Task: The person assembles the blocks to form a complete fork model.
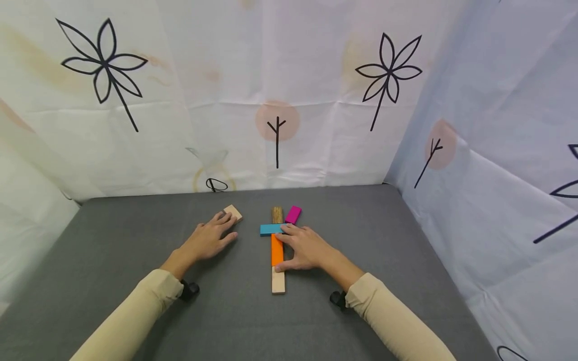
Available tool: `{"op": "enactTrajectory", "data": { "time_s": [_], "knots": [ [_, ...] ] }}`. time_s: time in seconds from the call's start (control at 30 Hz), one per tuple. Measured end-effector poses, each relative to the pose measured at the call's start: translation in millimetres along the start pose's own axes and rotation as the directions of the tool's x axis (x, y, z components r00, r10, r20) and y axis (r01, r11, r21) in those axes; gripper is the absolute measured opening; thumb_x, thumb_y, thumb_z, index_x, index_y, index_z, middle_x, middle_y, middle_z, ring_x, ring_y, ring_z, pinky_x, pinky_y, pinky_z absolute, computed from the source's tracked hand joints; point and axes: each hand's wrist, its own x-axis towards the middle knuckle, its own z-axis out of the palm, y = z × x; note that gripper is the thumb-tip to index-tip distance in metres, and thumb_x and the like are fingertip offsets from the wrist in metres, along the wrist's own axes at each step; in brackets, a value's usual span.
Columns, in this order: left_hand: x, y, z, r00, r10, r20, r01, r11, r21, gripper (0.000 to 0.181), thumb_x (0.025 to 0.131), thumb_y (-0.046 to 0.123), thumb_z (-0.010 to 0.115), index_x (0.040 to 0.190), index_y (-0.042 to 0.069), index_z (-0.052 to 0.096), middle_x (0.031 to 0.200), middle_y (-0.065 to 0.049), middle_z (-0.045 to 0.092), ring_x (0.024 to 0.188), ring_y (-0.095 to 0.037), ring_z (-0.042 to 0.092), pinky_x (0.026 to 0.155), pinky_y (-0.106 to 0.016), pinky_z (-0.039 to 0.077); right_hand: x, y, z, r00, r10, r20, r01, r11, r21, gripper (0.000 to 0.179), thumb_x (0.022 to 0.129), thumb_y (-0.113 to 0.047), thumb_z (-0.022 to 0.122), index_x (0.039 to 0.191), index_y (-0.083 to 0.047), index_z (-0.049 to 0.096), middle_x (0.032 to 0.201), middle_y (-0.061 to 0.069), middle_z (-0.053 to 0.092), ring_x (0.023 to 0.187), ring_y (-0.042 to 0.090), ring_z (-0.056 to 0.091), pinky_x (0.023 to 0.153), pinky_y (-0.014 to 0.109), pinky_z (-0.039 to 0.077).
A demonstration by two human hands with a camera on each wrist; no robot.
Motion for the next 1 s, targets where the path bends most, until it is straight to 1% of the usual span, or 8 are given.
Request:
{"op": "enactTrajectory", "data": {
  "time_s": [0.2, 0.43, 0.73, 1.0],
  "knots": [
    [2.6, 6.8, 1.1, 1.000, 0.006, 0.016, -0.006, 1.000, -0.021, 0.060, 0.104, 0.038, 0.050, 0.154, 0.008, 0.037, 0.160, -0.015, 0.031, 0.148, -0.038, 0.022, 0.103, -0.069, 0.030, -0.1, 0.5, 0.1, 1.000, -0.010, -0.014, 0.010, 1.000, -0.007, 0.090, 0.083, -0.069, 0.066, 0.149, -0.011, 0.047, 0.156, 0.014, 0.038, 0.143, 0.030, 0.038, 0.110, 0.055, 0.034],
    [10.2, 16.4, 6.0, 0.999, 0.010, 0.039, -0.009, 1.000, -0.028, 0.061, 0.104, 0.040, 0.049, 0.155, 0.011, 0.036, 0.161, -0.013, 0.029, 0.149, -0.035, 0.021, 0.105, -0.068, 0.029, 0.5, 1.1, 0.3, 1.000, -0.016, -0.022, 0.016, 1.000, -0.001, 0.090, 0.082, -0.068, 0.066, 0.149, -0.011, 0.049, 0.156, 0.015, 0.039, 0.141, 0.030, 0.040, 0.109, 0.055, 0.035],
    [19.4, 28.0, 8.7, 0.998, 0.008, 0.070, -0.007, 1.000, -0.016, 0.060, 0.104, 0.042, 0.048, 0.156, 0.013, 0.035, 0.162, -0.011, 0.027, 0.150, -0.033, 0.019, 0.106, -0.066, 0.029, 0.8, 2.7, 0.7, 0.999, -0.017, -0.031, 0.017, 1.000, -0.005, 0.089, 0.082, -0.069, 0.066, 0.149, -0.012, 0.049, 0.156, 0.014, 0.039, 0.140, 0.030, 0.041, 0.108, 0.055, 0.037],
    [26.4, 39.4, 12.8, 0.997, 0.022, 0.080, -0.022, 1.000, 0.002, 0.061, 0.104, 0.045, 0.047, 0.156, 0.015, 0.036, 0.162, -0.009, 0.028, 0.150, -0.032, 0.020, 0.107, -0.064, 0.031, 0.0, 2.4, 0.1, 0.999, -0.022, -0.039, 0.022, 1.000, 0.013, 0.088, 0.082, -0.068, 0.066, 0.148, -0.011, 0.050, 0.155, 0.015, 0.040, 0.140, 0.031, 0.042, 0.107, 0.056, 0.037]
  ]
}}
